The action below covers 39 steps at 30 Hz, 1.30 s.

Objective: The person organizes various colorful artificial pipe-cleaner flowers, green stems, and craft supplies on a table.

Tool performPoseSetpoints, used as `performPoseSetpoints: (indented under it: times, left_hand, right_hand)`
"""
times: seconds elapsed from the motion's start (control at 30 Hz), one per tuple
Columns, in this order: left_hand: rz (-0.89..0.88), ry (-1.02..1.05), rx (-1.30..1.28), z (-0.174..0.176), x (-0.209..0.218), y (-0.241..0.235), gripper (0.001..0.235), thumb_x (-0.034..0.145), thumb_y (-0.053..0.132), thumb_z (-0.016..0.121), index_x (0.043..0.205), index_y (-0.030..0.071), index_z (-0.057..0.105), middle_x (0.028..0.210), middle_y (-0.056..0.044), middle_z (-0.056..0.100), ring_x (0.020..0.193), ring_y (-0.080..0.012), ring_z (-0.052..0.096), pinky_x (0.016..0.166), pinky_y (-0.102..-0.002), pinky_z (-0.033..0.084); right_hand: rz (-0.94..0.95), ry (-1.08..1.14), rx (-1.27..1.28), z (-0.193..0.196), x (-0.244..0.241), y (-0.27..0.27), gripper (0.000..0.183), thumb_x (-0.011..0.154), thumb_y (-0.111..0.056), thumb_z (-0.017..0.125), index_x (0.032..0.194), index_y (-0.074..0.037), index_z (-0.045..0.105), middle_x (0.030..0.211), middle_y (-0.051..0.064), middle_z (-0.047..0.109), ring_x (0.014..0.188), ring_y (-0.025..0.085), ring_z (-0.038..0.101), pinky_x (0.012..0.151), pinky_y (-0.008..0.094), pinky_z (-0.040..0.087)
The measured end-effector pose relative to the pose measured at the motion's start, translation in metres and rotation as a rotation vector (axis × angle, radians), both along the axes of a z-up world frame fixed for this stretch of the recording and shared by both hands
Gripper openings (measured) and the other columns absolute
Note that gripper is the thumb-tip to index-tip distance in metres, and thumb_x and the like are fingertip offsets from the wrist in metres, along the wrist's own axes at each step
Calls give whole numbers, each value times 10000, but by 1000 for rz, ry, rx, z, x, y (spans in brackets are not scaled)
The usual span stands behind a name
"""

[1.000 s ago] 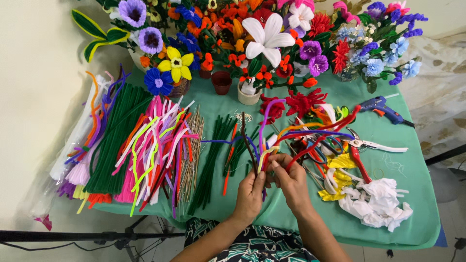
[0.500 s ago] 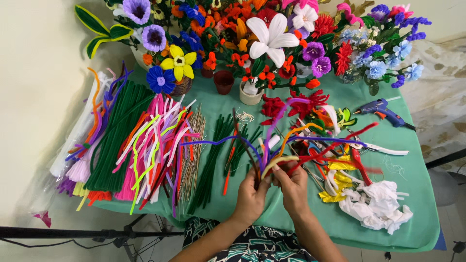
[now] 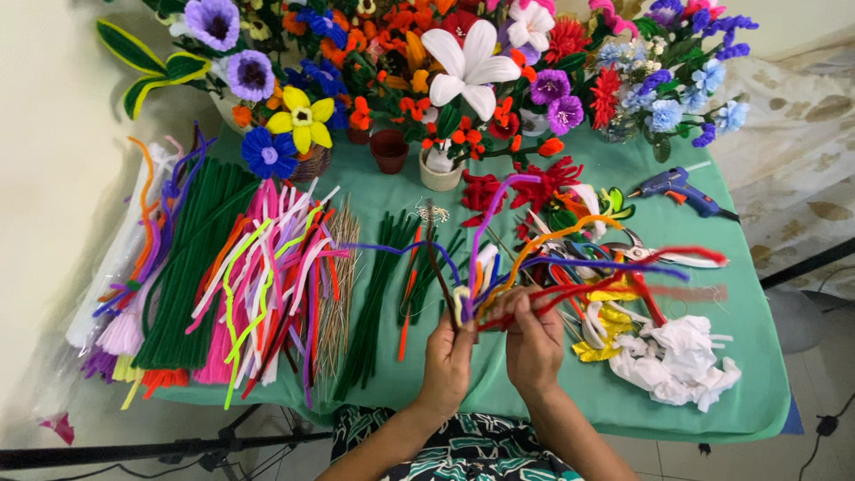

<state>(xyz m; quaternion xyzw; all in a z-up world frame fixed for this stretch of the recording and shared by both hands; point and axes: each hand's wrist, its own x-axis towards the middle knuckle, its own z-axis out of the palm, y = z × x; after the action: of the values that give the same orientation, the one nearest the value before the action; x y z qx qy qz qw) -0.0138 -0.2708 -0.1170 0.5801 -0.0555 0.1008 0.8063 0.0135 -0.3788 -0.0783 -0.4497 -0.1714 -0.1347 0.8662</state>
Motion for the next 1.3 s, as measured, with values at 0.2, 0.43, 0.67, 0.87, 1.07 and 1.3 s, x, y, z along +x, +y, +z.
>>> performPoseSetpoints:
  times: [0.2,0.43,0.67,0.87,1.07,1.3]
  left_hand:
    - [192,233,-14,-51,11,19,194,1020,238,571,1062,74,667,829,-31,591,782,-158,532,744,-289,454]
    - [213,50,-237,-4,5,40,213,1029,158,576,1185,27,636,1011,-113,694,941,-228,674,973,-396,558]
    - [59,-39,-335,35,-4,46,294,1004,112,603,1284,25,583,1099,-171,755,1100,-315,718,1092,-457,525]
    - [-64,127,-438,48,-6,53,341,990,143,600,1287,-21,647,1280,-210,723,1261,-309,664,1060,-367,509]
    - [-103,98,-428,38,-3,56,413,1031,194,522,1419,52,525,1433,-233,634,1377,-282,566,1034,-342,462]
    - [-174,-64,-424,36,0,47,445,1053,191,535,1459,12,501,1472,-214,578,1436,-320,495,1243,-459,350]
  right_hand:
    - [-234,39,193,41,4,-58,258,1118,-168,429,895,-101,541,728,60,495,504,212,515,438,332,495]
    - [-146,385,-157,18,42,-124,107,1049,-120,504,1080,-49,578,692,5,474,468,53,330,349,191,229]
    - [214,740,-617,-23,55,-92,397,963,-53,537,1357,-38,582,664,88,469,427,132,318,408,268,230]
    - [237,665,-1087,-26,70,-69,438,934,-318,554,1322,-117,531,1079,82,517,892,197,462,732,338,332]
    - [-163,179,-1599,16,45,-46,520,983,-474,496,1402,-181,589,1334,73,628,1115,276,674,835,466,530]
    - [-26,-289,-1158,36,-6,7,261,978,-237,605,1165,-59,646,1049,105,722,951,224,724,820,352,607]
